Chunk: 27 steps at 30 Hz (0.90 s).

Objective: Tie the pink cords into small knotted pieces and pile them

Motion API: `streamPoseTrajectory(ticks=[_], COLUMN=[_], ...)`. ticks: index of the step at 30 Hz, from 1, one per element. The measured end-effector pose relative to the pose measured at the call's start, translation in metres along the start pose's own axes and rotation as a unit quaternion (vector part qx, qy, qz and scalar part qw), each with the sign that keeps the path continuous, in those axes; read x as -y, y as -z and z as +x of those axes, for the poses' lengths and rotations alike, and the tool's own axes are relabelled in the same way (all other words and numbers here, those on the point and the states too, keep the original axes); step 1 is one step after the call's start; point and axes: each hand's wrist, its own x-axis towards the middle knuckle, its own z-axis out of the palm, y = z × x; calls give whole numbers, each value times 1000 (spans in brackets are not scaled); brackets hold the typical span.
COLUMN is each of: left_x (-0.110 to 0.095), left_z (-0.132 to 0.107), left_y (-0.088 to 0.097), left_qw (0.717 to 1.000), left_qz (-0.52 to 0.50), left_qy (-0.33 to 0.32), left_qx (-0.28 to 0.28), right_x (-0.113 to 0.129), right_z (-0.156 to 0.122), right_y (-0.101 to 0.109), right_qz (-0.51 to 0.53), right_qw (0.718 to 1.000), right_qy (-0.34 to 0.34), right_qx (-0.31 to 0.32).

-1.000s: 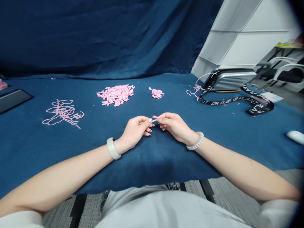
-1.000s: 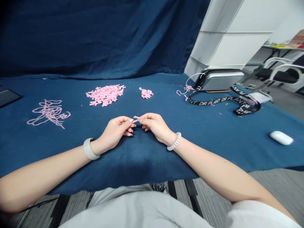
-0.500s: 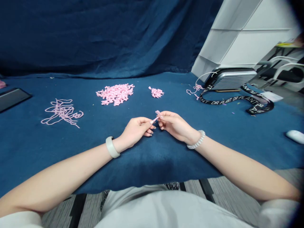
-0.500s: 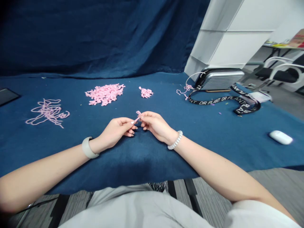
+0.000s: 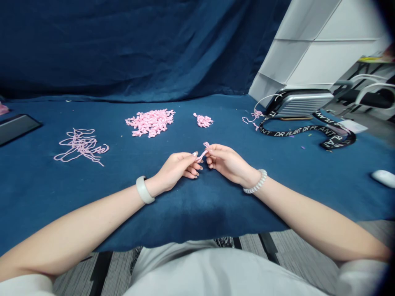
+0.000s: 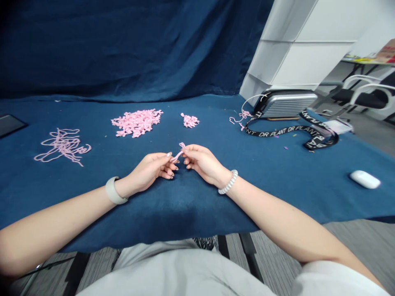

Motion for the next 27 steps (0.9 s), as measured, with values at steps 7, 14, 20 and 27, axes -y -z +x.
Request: streamPoseTrajectory(ticks=[7, 14, 20, 27], left_x=[0, 1, 5, 6], left_z=[-1, -3, -4, -3], left_y=[0, -2, -4, -4], left_qw=[1000, 999, 993, 993], left_qz=[1, 22, 76, 78], left_qy=[-4, -35, -76, -77], left_qx=[-7, -33, -42, -54], right_x=[-1, -2, -2, -1], right_z=[1, 1, 0, 0], right_y=[1, 0, -2, -4], right_qz=[-3, -10, -21, -43], right_qw=[1000, 1000, 1000, 999], right_qy=[-3, 0, 3, 11], right_qx=[-8, -9, -16, -29])
